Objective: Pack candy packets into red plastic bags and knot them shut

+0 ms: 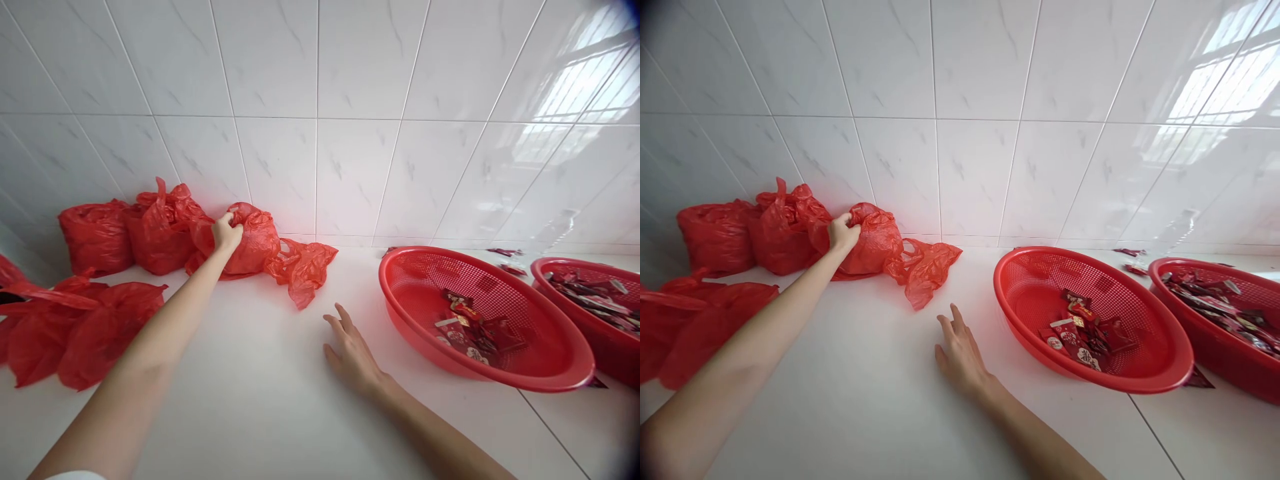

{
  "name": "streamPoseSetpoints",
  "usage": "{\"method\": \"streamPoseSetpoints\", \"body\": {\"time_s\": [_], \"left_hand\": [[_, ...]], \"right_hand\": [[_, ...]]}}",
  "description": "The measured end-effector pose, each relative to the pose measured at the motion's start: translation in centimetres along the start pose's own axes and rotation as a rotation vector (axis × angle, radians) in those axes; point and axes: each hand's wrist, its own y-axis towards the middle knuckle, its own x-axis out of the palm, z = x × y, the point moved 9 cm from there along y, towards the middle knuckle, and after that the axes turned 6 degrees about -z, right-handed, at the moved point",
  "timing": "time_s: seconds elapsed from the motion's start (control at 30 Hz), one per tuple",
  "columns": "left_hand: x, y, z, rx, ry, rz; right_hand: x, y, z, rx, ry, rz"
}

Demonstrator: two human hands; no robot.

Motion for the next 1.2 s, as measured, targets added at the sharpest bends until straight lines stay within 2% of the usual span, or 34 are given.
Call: {"method": "streamPoseSetpoints", "body": {"time_s": [0.13, 0.3, 0.47, 0.53, 0.6, 0.7, 0.77, 0.83, 0.9, 0.97, 1.03, 1.1, 1.2], "left_hand": [[-1.4, -0.3, 2.7, 0.089, 0.160, 0.084], [-3.2, 0.1, 6.4, 0.206, 0.264, 0.258], [-2.9, -0.3, 9.0, 0.436, 0.383, 0.169], [-3.2, -0.5, 9.6, 0.485, 0.384, 0.121], [-4.4, -0.6, 10.4, 0.508, 0.347, 0.148], [-8.0, -0.7, 11.6, 0.481, 0.185, 0.360], [-9.9, -0.8, 12.0, 0.437, -0.047, 0.460], [-10.3, -1.0, 11.9, 0.378, -0.350, 0.441], [-8.4, -1.7, 12.1, 0.280, -0.603, 0.266], [-4.7, -3.9, 12.0, 0.103, -0.788, 0.006], [-0.6, -7.9, 11.5, -0.116, -0.925, -0.229], [2.2, -12.5, 11.4, -0.197, -0.934, -0.380], [6.5, -19.3, 11.3, -0.335, -0.986, -0.684]], "right_hand": [[0.1, 0.0, 0.1, 0.009, -0.006, 0.003], [0.3, 0.0, 0.2, 0.026, -0.015, -0.016], [0.3, 0.0, 0.2, 0.017, -0.016, -0.014], [0.3, 0.0, 0.2, 0.009, -0.020, -0.012], [0.3, 0.0, 0.2, -0.001, -0.023, -0.004], [0.3, 0.0, 0.1, -0.013, -0.018, 0.004], [0.4, 0.1, 0.2, -0.014, -0.014, 0.001], [0.5, 0.1, 0.3, -0.004, 0.003, -0.002], [0.3, 0.2, 0.4, -0.003, 0.062, 0.016], [-0.3, 0.3, 0.3, -0.031, 0.185, 0.074], [-1.6, 0.2, 0.0, -0.081, 0.346, 0.156], [-3.1, 0.0, -0.4, -0.135, 0.490, 0.237], [-5.3, -0.5, -1.0, -0.195, 0.610, 0.331]]}}
